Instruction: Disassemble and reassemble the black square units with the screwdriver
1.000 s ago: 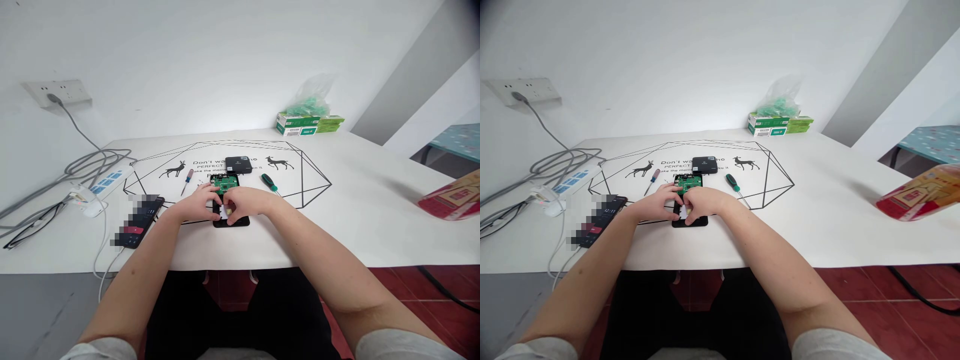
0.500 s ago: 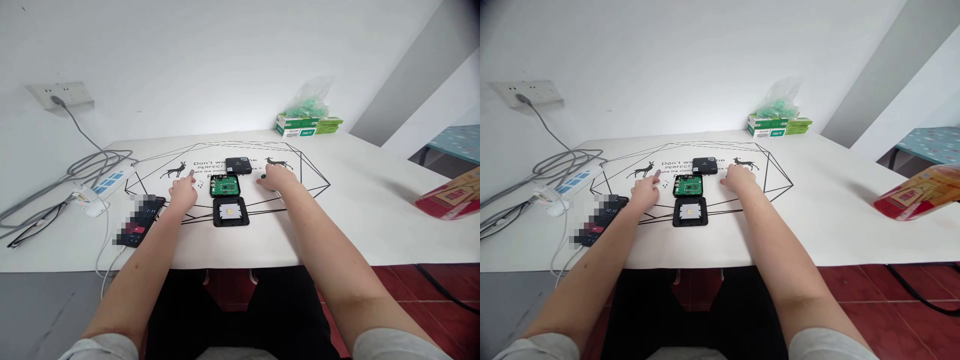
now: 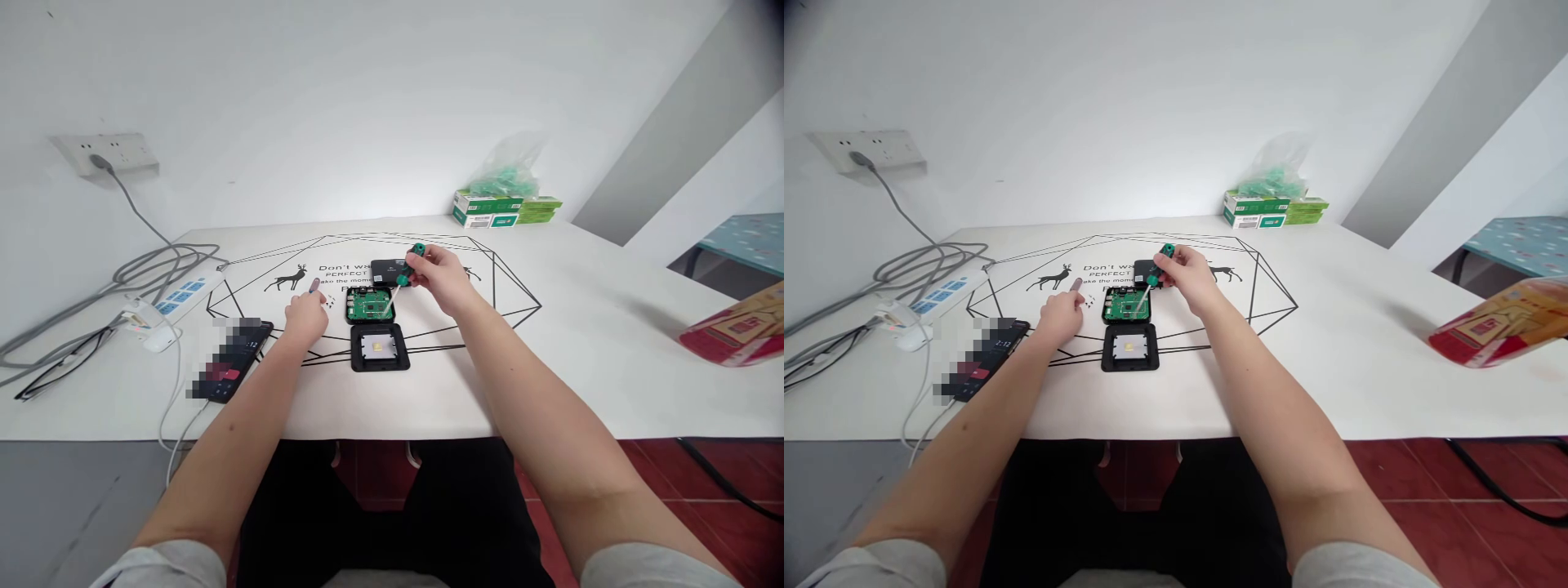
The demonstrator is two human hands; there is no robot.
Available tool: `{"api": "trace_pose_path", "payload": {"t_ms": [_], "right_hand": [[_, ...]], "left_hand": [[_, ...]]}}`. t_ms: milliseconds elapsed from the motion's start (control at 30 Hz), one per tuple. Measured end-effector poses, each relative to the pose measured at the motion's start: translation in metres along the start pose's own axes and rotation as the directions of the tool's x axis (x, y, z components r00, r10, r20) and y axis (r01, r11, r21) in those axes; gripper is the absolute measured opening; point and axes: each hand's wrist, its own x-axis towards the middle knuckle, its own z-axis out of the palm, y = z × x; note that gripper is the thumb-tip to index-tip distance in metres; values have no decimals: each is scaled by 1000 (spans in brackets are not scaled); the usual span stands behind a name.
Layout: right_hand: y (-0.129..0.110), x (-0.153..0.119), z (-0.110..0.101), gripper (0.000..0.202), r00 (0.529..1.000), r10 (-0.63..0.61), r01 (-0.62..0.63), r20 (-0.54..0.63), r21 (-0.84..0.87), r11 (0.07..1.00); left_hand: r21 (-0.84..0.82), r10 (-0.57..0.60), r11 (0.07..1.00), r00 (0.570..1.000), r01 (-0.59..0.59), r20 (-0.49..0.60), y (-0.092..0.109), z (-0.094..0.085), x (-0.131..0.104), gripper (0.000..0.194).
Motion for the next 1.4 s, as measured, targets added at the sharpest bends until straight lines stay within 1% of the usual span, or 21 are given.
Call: {"api": "trace_pose_path", "payload": {"t_ms": [67,167,233,333,433,600,767,933,1067,1200,1300,1400], "right_hand": [[5,-3,10,48,999,40,-43,35,79,996],[15,-8,25,49,993,84,-92,88,94,991],[23,-11,34,48,990,94,-103,101,90,991],[36,-13,45,41,996,71,-74,59,51,996],[48,-13,52,39,998,59,-58,38,-29,998],[54,-12,52,38,998,36,-31,42,-123,992],[51,-12,49,37,999,32,-27,42,-119,992],[48,-13,50,33,997,62,-55,47,-138,989],[44,-15,51,30,996,68,-61,55,-114,992],[41,-16,52,32,996,74,-68,53,-99,993],[37,-16,51,34,996,76,-75,38,-23,997],[32,-15,47,37,997,73,-74,10,52,996]], "left_hand": [[0,1,1000,1000,-1,-10,1,1,0,34],[-5,10,1000,1000,-10,-14,2,2,0,32],[-14,11,1000,1000,-11,-12,2,2,0,32],[-22,9,1000,1000,-9,-7,1,2,1,32],[-19,9,1000,1000,-10,-12,1,2,2,32],[-16,0,1000,1000,-1,-6,2,3,2,30],[-10,4,1000,1000,-4,-4,2,3,2,31],[2,3,1000,1000,-3,10,3,2,2,33],[25,5,1000,1000,-5,16,3,2,1,36],[29,19,999,999,-20,29,4,1,0,37],[0,37,999,999,-37,12,3,0,0,34],[-77,60,995,998,-61,-4,3,-1,0,34]]}}
